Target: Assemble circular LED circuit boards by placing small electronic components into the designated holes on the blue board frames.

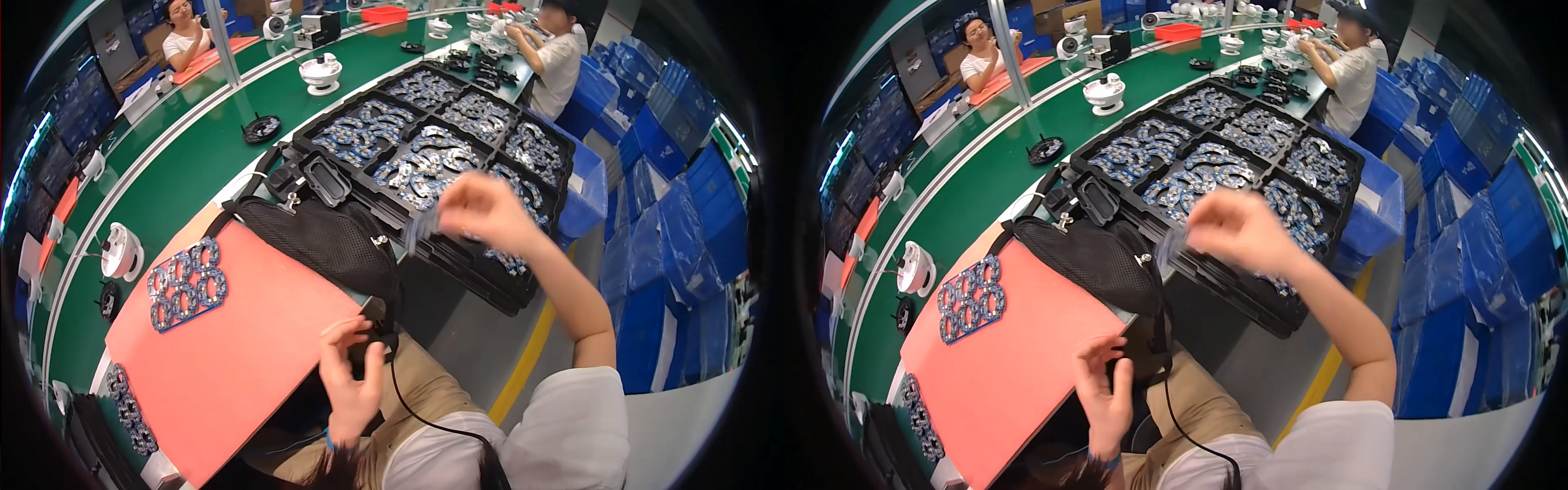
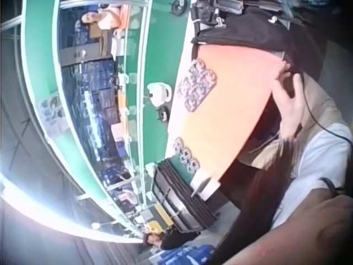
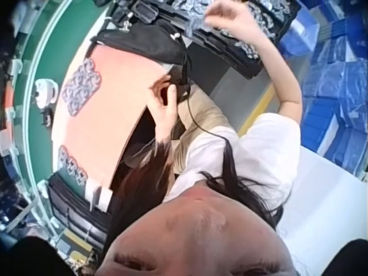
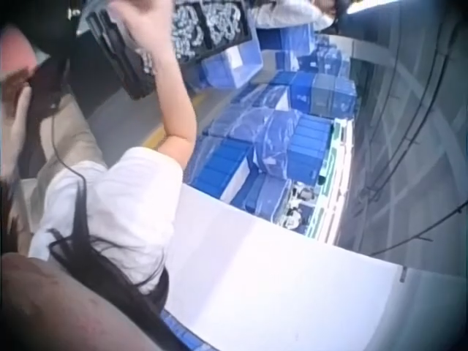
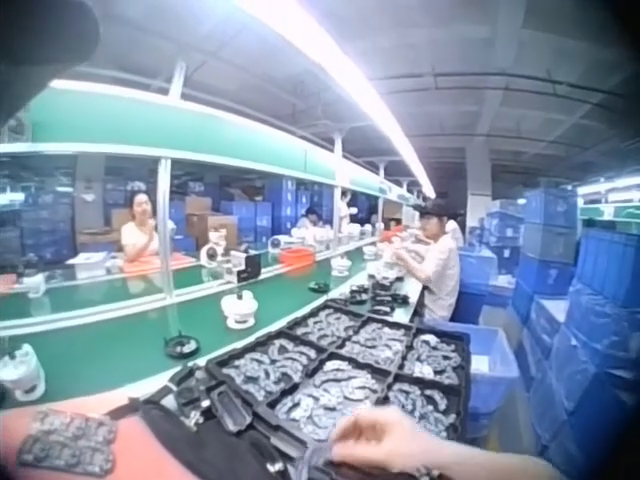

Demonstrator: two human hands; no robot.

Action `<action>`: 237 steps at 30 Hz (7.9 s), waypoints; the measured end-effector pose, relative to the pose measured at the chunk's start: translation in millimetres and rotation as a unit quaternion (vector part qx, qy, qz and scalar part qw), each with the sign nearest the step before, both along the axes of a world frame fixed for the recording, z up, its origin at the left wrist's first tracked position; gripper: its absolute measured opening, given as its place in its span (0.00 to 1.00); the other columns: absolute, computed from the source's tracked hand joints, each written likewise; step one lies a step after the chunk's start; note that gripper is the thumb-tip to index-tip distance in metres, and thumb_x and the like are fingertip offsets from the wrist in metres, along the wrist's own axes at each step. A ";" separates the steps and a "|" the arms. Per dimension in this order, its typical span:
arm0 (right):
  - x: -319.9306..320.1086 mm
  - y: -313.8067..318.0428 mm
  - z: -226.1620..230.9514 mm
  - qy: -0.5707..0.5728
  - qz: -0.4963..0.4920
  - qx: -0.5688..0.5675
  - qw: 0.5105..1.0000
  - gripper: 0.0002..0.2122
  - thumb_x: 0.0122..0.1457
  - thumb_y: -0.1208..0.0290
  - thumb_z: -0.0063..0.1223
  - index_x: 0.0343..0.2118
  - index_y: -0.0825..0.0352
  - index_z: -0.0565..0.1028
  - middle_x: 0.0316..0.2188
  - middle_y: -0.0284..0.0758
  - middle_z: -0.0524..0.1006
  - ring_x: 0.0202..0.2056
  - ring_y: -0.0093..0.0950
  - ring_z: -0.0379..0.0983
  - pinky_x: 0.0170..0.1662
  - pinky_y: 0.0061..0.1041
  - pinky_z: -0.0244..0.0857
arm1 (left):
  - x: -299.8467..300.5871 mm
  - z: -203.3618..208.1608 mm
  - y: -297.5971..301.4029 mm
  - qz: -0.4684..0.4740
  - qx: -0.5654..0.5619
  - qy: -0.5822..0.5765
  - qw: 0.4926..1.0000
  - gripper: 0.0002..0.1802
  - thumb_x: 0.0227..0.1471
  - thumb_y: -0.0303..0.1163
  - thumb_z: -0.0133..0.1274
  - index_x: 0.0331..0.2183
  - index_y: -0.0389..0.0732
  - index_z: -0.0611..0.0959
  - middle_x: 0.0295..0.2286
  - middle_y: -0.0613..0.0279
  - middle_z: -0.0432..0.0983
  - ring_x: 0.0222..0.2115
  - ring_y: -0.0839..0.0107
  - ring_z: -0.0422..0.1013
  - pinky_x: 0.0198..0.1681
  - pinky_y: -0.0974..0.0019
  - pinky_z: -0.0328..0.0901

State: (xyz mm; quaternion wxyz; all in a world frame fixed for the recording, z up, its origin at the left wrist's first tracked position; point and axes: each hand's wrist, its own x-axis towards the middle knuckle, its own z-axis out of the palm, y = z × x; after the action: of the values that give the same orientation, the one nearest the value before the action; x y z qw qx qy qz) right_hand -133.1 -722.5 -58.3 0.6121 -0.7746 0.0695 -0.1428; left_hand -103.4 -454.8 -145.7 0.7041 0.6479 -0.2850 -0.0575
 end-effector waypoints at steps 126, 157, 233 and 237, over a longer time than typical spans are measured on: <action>244.7 355.2 -88.7 -0.264 0.456 -0.214 0.823 0.06 0.50 0.72 0.56 0.31 0.67 0.76 0.30 0.40 0.77 0.31 0.36 0.75 0.36 0.32 0.69 | 75.9 -11.8 203.7 0.208 -0.239 0.295 0.902 0.29 0.53 0.20 0.42 0.57 0.35 0.57 0.48 0.51 0.65 0.49 0.63 0.66 0.52 0.62 0.64; 241.4 328.3 -73.9 -0.301 0.531 -0.262 0.747 0.08 0.49 0.71 0.59 0.32 0.65 0.79 0.39 0.35 0.78 0.41 0.34 0.73 0.44 0.31 0.67 | 74.6 -18.8 206.5 0.232 -0.267 0.263 0.898 0.34 0.49 0.14 0.42 0.58 0.37 0.54 0.50 0.51 0.63 0.53 0.61 0.63 0.53 0.62 0.65; 266.4 327.7 -101.5 -0.396 0.346 -0.345 0.777 0.08 0.50 0.75 0.55 0.34 0.70 0.77 0.32 0.37 0.78 0.34 0.34 0.75 0.38 0.30 0.70 | 74.2 -15.5 207.1 0.209 -0.307 0.258 0.892 0.44 0.41 0.12 0.35 0.61 0.45 0.48 0.55 0.46 0.55 0.53 0.51 0.62 0.52 0.47 0.66; 264.1 332.6 -105.5 -0.356 0.350 -0.365 0.786 0.07 0.49 0.74 0.56 0.31 0.70 0.76 0.30 0.38 0.78 0.33 0.35 0.75 0.38 0.30 0.70 | 76.0 -16.0 208.0 0.195 -0.313 0.253 0.894 0.43 0.42 0.12 0.34 0.61 0.45 0.48 0.55 0.46 0.55 0.54 0.51 0.61 0.52 0.47 0.66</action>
State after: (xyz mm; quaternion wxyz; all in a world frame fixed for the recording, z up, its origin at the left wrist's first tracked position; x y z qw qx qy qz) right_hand 131.1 -389.9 -163.8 0.2728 -0.8056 -0.4867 -0.1992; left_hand -27.4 -246.7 -161.6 0.9158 0.4002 0.0315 0.0110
